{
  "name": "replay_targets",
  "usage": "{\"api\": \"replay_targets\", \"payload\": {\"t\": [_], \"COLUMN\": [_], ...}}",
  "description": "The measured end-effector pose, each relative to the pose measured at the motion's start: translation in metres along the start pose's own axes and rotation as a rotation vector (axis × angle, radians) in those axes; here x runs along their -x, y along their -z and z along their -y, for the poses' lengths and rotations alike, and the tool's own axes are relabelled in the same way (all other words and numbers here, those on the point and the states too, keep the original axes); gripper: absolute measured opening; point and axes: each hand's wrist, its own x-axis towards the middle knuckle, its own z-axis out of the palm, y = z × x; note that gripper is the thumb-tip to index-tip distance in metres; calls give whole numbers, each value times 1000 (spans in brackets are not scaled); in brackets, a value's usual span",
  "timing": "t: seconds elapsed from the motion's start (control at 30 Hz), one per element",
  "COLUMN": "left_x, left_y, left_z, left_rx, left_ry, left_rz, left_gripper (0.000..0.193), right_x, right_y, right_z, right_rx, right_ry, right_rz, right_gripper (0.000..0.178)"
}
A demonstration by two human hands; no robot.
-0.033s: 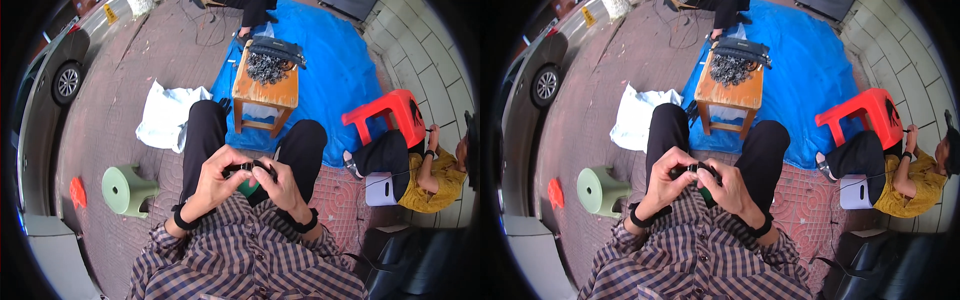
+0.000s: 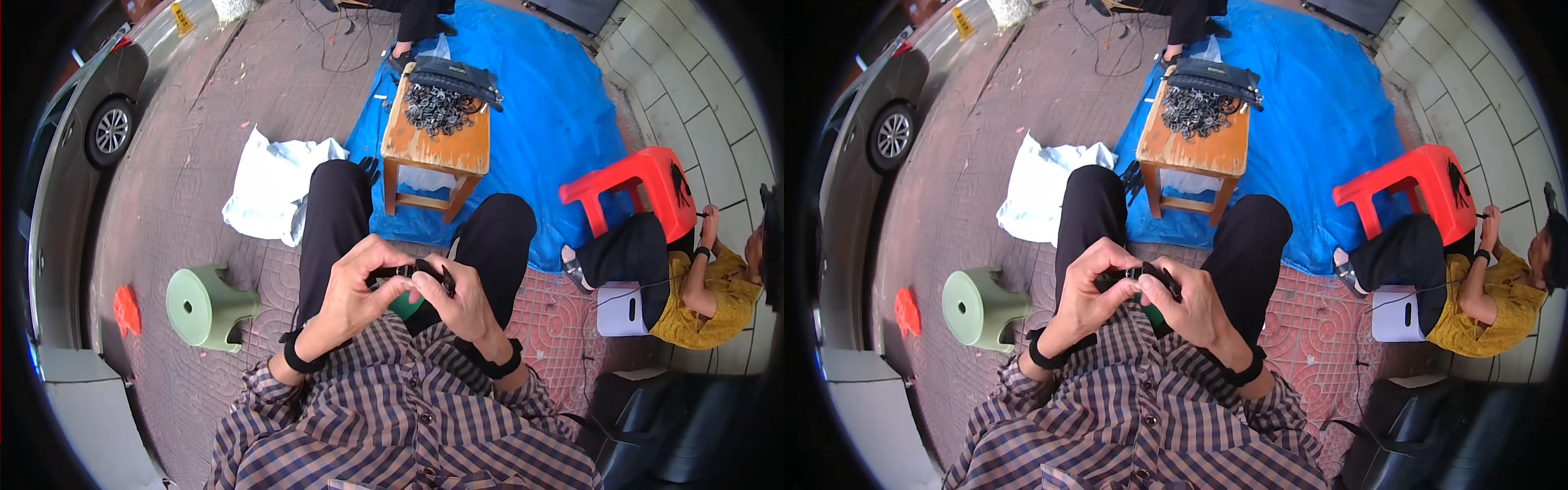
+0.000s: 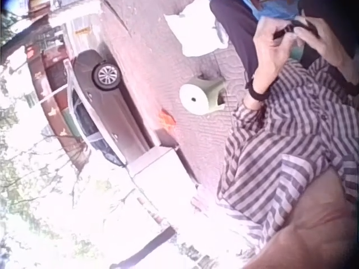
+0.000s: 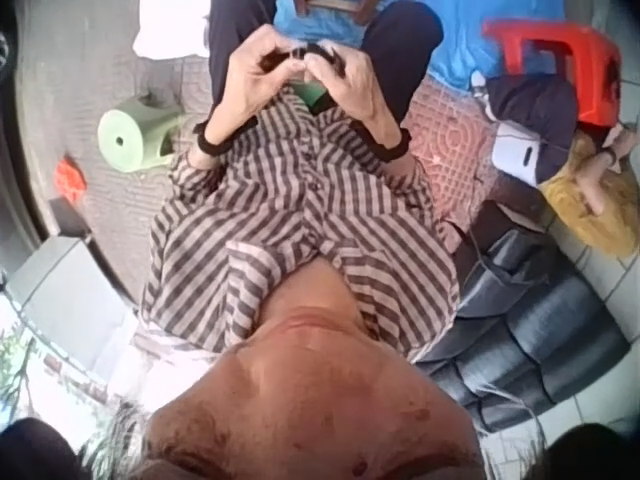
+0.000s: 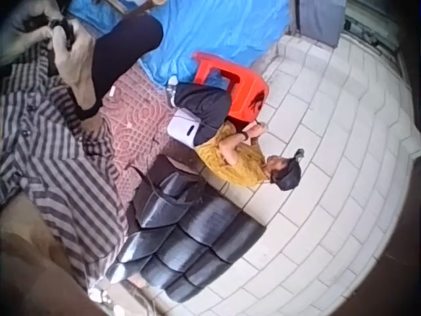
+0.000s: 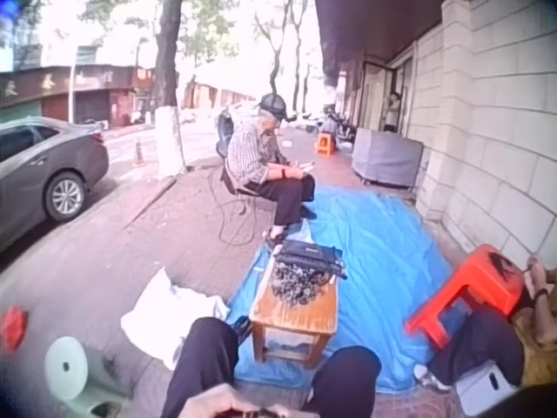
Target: Manually assembling small black leather or synthetic straps by inserting green components into slots.
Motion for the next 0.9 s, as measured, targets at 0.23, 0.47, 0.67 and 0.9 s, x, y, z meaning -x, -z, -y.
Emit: {"api": "replay_targets", "payload": {"t": [0.23,0.47,0.67,0.9], "left_x": [11,12,-1,8], "left_y": [-2,-4,-5,-8], "left_z": [-1,15,19,16], "left_rx": [-64,472,470,107], "left_ry": [20,197,99,38], "left_rz": [8,14,17,-90], "left_gripper": [21,18,17,23], "right_x": [0,-5,-9,-7], "right_y": [7,10,11,-2], "right_z": [-4,-23,-12,-16], "right_rx": [81,-298,-336,-465], "right_ry": [-103,-223,-202,-243], "right_rz": [126,18,-73,45], "right_gripper": [28,32,22,20]}}
